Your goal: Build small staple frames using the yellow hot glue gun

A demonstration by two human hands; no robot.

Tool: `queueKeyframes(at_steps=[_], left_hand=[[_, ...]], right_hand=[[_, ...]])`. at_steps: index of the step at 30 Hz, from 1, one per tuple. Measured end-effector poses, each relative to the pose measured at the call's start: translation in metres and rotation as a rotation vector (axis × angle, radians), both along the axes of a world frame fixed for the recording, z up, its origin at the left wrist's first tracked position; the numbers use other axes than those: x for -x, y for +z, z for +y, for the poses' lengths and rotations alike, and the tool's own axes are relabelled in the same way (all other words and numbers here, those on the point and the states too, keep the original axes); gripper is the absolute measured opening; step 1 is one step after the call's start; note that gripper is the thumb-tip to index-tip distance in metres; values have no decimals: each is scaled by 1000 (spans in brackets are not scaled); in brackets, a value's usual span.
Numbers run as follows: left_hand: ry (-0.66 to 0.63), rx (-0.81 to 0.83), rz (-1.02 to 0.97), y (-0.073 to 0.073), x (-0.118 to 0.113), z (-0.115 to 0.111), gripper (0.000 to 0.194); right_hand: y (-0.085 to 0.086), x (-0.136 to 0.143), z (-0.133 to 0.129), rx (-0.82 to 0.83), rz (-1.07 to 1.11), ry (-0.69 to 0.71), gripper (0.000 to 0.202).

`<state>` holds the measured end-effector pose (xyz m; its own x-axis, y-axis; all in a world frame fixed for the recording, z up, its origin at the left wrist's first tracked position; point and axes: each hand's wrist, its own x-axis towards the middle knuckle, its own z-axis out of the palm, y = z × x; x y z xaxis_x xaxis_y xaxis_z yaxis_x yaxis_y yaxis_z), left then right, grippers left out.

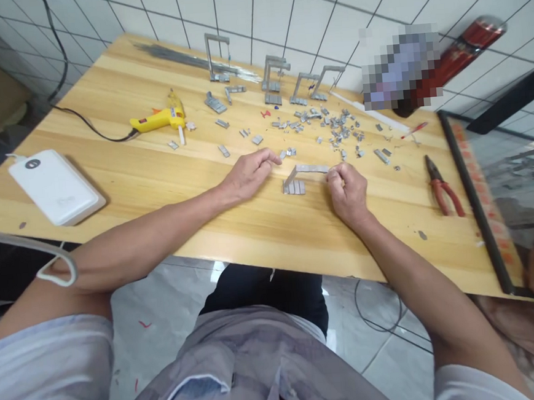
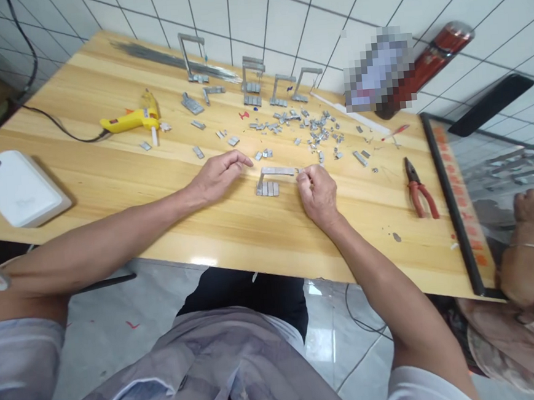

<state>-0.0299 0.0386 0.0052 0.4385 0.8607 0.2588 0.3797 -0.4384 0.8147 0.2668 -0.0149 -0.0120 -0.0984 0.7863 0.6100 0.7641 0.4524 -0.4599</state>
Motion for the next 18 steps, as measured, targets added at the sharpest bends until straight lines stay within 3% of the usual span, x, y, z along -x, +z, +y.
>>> queueKeyframes(at_steps=[5, 14, 18], left_hand=[[7, 63, 35, 2, 0, -1, 38], [-4, 98, 17, 5, -2, -3, 38], [-4, 105, 24, 6, 0, -3, 37]], right_hand=[[4, 2, 0, 106, -84, -1, 24], [3, 9, 0, 131, -98, 2, 23], [20, -16, -4, 132, -41, -73, 21]])
